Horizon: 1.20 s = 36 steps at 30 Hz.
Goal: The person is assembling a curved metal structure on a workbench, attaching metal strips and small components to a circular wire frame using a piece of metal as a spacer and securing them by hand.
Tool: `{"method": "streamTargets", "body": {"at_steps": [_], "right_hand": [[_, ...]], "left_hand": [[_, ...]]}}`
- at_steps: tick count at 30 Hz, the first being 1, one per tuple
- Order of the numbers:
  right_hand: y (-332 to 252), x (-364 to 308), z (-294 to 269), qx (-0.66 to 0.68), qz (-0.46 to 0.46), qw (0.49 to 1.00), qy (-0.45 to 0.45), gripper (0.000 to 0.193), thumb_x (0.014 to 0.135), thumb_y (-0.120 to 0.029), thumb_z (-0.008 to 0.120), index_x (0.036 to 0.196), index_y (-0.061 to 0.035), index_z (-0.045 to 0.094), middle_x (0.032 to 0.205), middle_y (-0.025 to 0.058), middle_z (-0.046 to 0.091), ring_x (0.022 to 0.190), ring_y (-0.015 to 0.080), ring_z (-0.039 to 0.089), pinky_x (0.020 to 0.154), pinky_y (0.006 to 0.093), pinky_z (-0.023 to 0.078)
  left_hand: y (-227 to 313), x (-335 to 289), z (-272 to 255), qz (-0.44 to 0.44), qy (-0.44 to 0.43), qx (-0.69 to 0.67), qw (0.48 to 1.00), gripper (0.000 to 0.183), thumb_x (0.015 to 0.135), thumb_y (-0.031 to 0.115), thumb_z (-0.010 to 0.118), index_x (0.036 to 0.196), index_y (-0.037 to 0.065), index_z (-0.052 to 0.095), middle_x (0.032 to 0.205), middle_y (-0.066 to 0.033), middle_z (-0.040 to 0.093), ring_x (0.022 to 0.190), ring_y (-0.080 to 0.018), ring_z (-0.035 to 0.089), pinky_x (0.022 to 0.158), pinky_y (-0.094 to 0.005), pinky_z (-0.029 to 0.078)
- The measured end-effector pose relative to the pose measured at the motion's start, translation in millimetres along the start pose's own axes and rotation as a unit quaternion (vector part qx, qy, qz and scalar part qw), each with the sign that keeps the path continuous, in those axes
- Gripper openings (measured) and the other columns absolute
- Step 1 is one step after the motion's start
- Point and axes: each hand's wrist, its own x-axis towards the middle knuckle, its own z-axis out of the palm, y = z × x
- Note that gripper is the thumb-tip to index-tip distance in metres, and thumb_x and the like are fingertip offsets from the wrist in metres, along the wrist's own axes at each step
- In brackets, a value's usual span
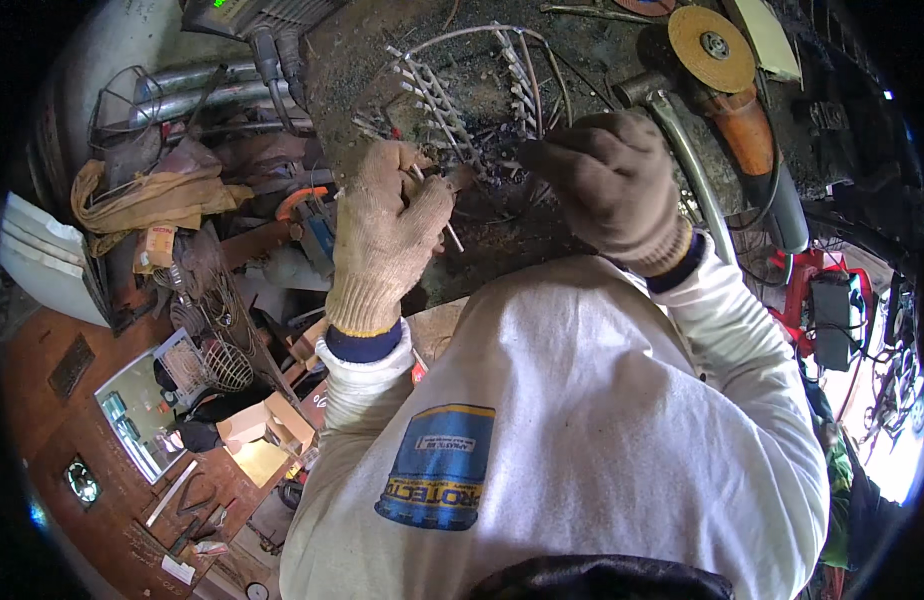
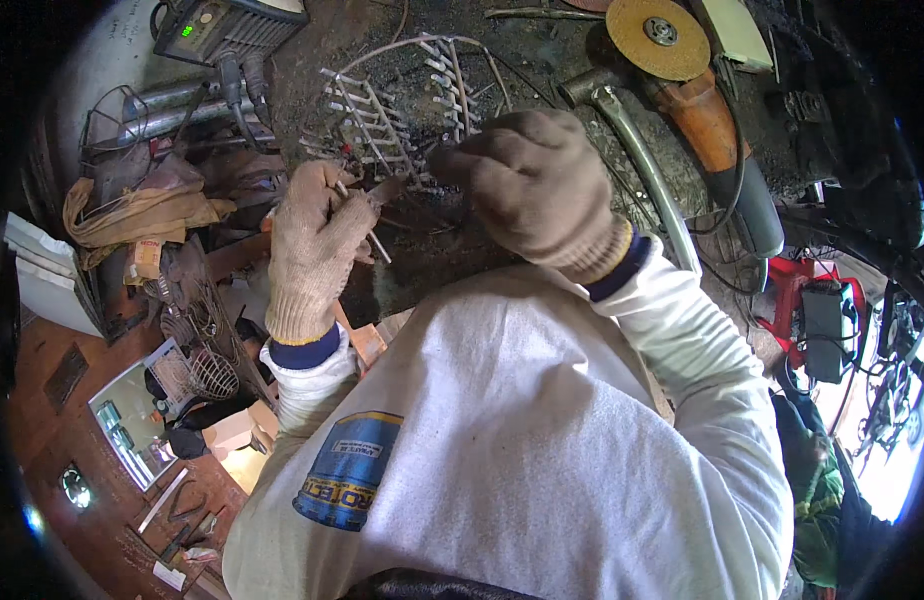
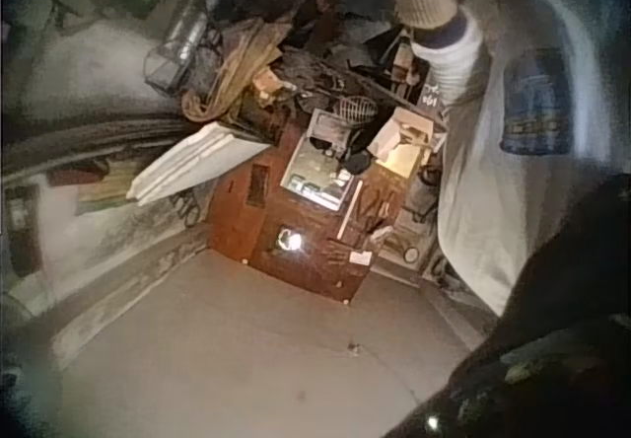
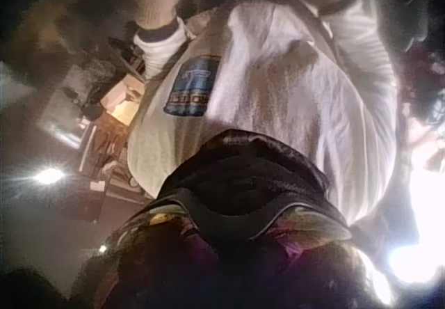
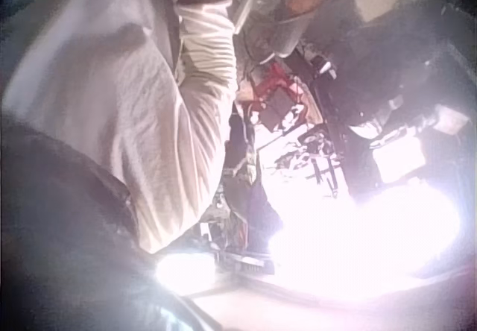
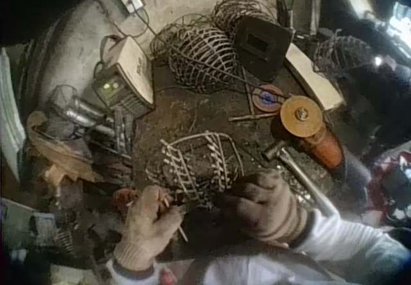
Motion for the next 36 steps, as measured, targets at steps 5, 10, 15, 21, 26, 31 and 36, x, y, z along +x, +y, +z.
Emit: {"method": "streamTargets", "body": {"at_steps": [5,10,15,21,26,31,36], "right_hand": [[0,-33,-8,0.015,0.145,0.989,-0.006,0.033,0.075,-0.006,0.077,0.107,-0.014,0.077,0.095,0.0044,0.071,0.088,0.029,0.069,0.078,0.0434,0.055],[-7,-44,-1,0.056,0.145,0.988,-0.018,0.028,0.082,0.001,0.076,0.108,-0.0094,0.075,0.096,0.0106,0.073,0.09,0.0323,0.071,0.077,0.0433,0.057],[-2,-54,13,0.075,0.138,0.987,-0.03,0.035,0.075,-0.009,0.079,0.11,-0.0126,0.076,0.093,0.0081,0.068,0.088,0.0327,0.067,0.075,0.046,0.054],[-12,-42,14,0.06,0.108,0.992,-0.039,0.036,0.077,-0.012,0.076,0.112,-0.0172,0.076,0.091,0.0045,0.067,0.088,0.0296,0.067,0.071,0.0442,0.054],[-10,-34,24,0.085,0.057,0.994,-0.044,0.036,0.079,-0.014,0.074,0.114,-0.0212,0.076,0.094,0.0014,0.068,0.088,0.0256,0.066,0.073,0.0422,0.054],[-11,-25,30,0.069,-0.013,0.997,-0.026,0.033,0.081,-0.02,0.071,0.114,-0.0219,0.076,0.1,-0.0023,0.068,0.092,0.0214,0.065,0.075,0.0399,0.053],[-10,-22,31,0.049,-0.044,0.996,-0.056,0.039,0.077,-0.018,0.072,0.115,-0.015,0.076,0.106,0.0009,0.069,0.096,0.0228,0.066,0.082,0.0399,0.055]], "left_hand": [[-3,-9,-4,0.018,-0.028,-0.036,0.999,0.02,0.094,0.006,0.069,0.108,0.0,0.057,0.07,-0.0043,0.062,0.056,-0.0105,0.062,0.049,-0.0273,0.05],[-15,-16,6,0.011,-0.033,-0.017,0.999,0.026,0.094,0.002,0.07,0.116,-0.001,0.057,0.081,-0.0051,0.06,0.064,-0.0095,0.063,0.053,-0.026,0.056],[-18,-12,9,0.032,-0.015,-0.005,0.999,0.024,0.093,0.004,0.072,0.113,0.001,0.058,0.075,-0.0047,0.06,0.059,-0.0108,0.061,0.052,-0.028,0.052],[-25,-10,10,0.048,0.007,0.037,0.998,0.025,0.09,0.007,0.075,0.11,0.002,0.06,0.076,-0.0067,0.06,0.06,-0.0148,0.059,0.055,-0.0327,0.049],[-22,-10,10,0.064,0.014,0.067,0.996,0.026,0.09,0.009,0.076,0.11,0.002,0.061,0.077,-0.0067,0.059,0.063,-0.0172,0.059,0.059,-0.0348,0.05],[-17,-11,11,0.081,0.021,0.095,0.992,0.025,0.092,0.006,0.069,0.112,-0.001,0.057,0.073,-0.0063,0.06,0.056,-0.0118,0.063,0.049,-0.0288,0.052],[-19,-11,12,0.077,0.024,0.1,0.992,0.025,0.092,0.007,0.07,0.112,-0.001,0.057,0.073,-0.0065,0.06,0.056,-0.0121,0.062,0.049,-0.0291,0.052]]}}
